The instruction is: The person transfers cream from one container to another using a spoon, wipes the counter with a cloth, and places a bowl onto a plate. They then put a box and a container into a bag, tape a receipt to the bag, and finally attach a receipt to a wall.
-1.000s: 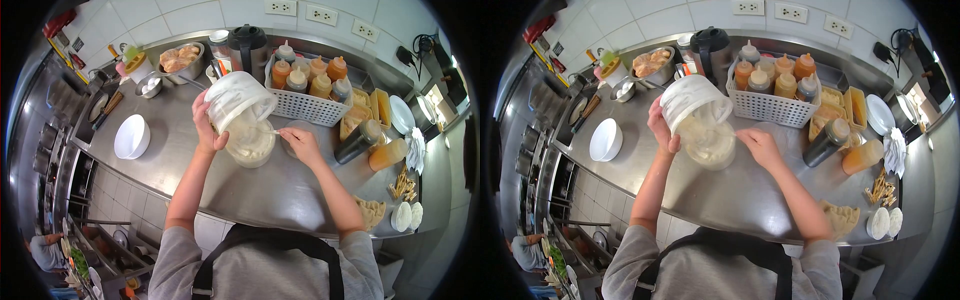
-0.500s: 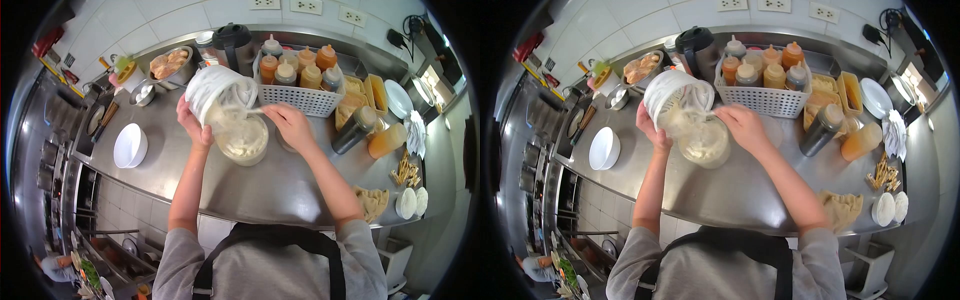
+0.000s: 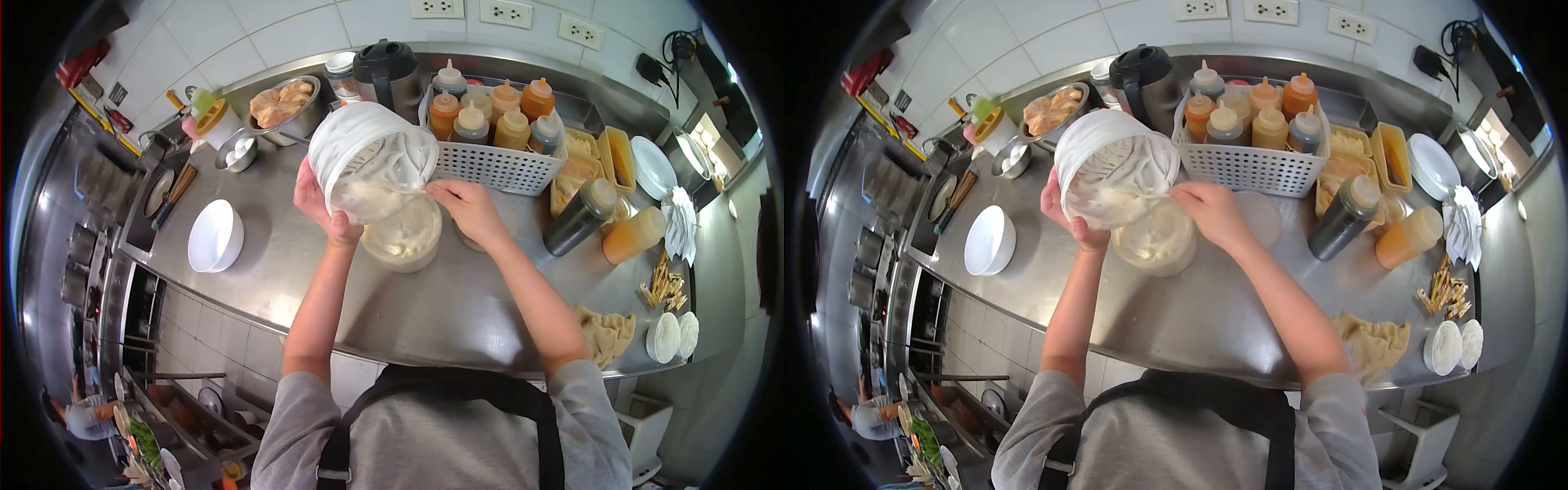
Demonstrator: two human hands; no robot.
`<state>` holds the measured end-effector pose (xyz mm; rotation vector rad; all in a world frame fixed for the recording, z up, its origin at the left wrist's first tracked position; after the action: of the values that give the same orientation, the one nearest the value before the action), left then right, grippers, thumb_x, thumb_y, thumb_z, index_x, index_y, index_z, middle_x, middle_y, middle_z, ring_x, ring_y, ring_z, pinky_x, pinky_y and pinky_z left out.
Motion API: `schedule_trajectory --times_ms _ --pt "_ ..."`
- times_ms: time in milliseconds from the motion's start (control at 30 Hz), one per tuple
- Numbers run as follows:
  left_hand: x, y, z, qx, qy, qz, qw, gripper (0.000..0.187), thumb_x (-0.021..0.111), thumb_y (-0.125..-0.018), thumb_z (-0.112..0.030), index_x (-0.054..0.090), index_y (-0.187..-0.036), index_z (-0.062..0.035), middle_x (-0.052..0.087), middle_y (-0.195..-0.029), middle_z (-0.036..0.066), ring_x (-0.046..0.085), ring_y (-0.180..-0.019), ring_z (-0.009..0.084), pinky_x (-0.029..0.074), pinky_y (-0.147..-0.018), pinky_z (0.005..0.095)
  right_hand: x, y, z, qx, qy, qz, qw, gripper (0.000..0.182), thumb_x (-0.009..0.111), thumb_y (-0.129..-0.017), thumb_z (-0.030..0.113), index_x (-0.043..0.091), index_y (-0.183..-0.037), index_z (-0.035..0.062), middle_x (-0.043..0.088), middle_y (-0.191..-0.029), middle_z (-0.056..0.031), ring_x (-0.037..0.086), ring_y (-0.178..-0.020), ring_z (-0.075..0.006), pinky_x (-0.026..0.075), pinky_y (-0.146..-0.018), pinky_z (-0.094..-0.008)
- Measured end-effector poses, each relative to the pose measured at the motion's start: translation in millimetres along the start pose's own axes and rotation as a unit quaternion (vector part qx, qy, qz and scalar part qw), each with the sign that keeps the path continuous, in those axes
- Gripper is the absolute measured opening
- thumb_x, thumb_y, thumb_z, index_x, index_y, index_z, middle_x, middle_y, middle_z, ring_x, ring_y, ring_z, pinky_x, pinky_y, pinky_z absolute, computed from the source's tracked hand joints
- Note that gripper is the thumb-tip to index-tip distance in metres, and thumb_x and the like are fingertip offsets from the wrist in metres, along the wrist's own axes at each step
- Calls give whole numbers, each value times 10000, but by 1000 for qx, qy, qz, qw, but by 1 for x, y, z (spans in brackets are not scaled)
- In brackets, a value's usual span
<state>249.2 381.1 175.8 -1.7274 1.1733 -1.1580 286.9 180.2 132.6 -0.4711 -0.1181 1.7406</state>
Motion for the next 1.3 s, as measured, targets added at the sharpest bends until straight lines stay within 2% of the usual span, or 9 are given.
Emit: schedule_trajectory --times_ms 233,300,367,467,800,967,1100,1167,1300 --pt "-11 4 12 17 -62 23 998 729 489 -716 -520 199 -1179 -39 269 -1232 226 322 -1128 311 266 -939 441 -13 24 -25 106 -4 51 993 232 533 -803 199 606 -911 7 620 -813 -98 572 -745 -138 422 -686 -244" --pt "-11 4 13 21 -75 60 995 646 483 -744 -477 227 -1170 -64 221 -1239 229 309 -1129 316 261 -936 432 -15 29 -27 114 3 58 992 231 529 -807 200 607 -912 11 618 -817 -95 571 -742 -143 423 -681 -249" --pt "-14 3 13 16 -84 56 995 650 485 -741 -481 230 -1168 -62 221 -1238 227 306 -1130 316 262 -936 430 -20 30 -5 1 48 44 998 208 530 -804 191 609 -888 18 599 -781 -99 564 -708 -182 423 -648 -271" --pt "-14 -1 13 16 -98 53 994 661 490 -735 -488 233 -1168 -60 222 -1237 225 304 -1131 317 264 -935 429 -10 38 -2 -76 153 33 985 177 526 -799 170 607 -853 22 568 -740 -105 544 -677 -235 420 -614 -298" --pt "-14 -10 7 20 -98 57 993 665 496 -731 -488 229 -1165 -61 229 -1223 238 317 -1118 311 279 -921 422 -21 26 65 -132 142 10 981 132 527 -790 121 597 -827 16 539 -696 -112 528 -647 -242 406 -569 -294" --pt "-3 -19 -9 48 -101 87 990 670 503 -721 -487 226 -1164 -66 238 -1210 250 318 -1112 333 295 -908 440 -37 23 61 -96 167 -86 978 130 540 -785 115 599 -841 14 554 -708 -108 535 -634 -208 407 -568 -282" --pt "-3 -12 -20 109 -147 87 979 672 514 -708 -482 228 -1158 -72 239 -1200 264 322 -1105 349 309 -890 458 -23 33 34 -81 61 -53 993 129 544 -789 125 599 -843 22 569 -720 -102 546 -631 -171 408 -559 -280" --pt "-6 -10 -19 110 -156 85 978 673 517 -704 -480 231 -1153 -70 247 -1195 266 324 -1103 351 308 -890 458 -18 36 21 -17 40 0 999 133 544 -794 135 599 -844 24 573 -710 -94 548 -614 -146 411 -554 -279" --pt "-12 -10 -22 109 -182 77 974 694 536 -675 -472 240 -1144 -55 280 -1173 267 331 -1092 361 307 -890 463 -26 37 26 60 109 -16 992 130 548 -788 130 588 -817 10 576 -707 -107 555 -600 -205 419 -557 -287"
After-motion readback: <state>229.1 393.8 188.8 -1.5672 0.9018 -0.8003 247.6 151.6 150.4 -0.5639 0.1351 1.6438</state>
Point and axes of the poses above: each hand's wrist, its own y-axis away from the middle knuckle, its own x-axis out of the palm, z = x × y, the point moved 9 cm from there along -y, towards the middle knuckle
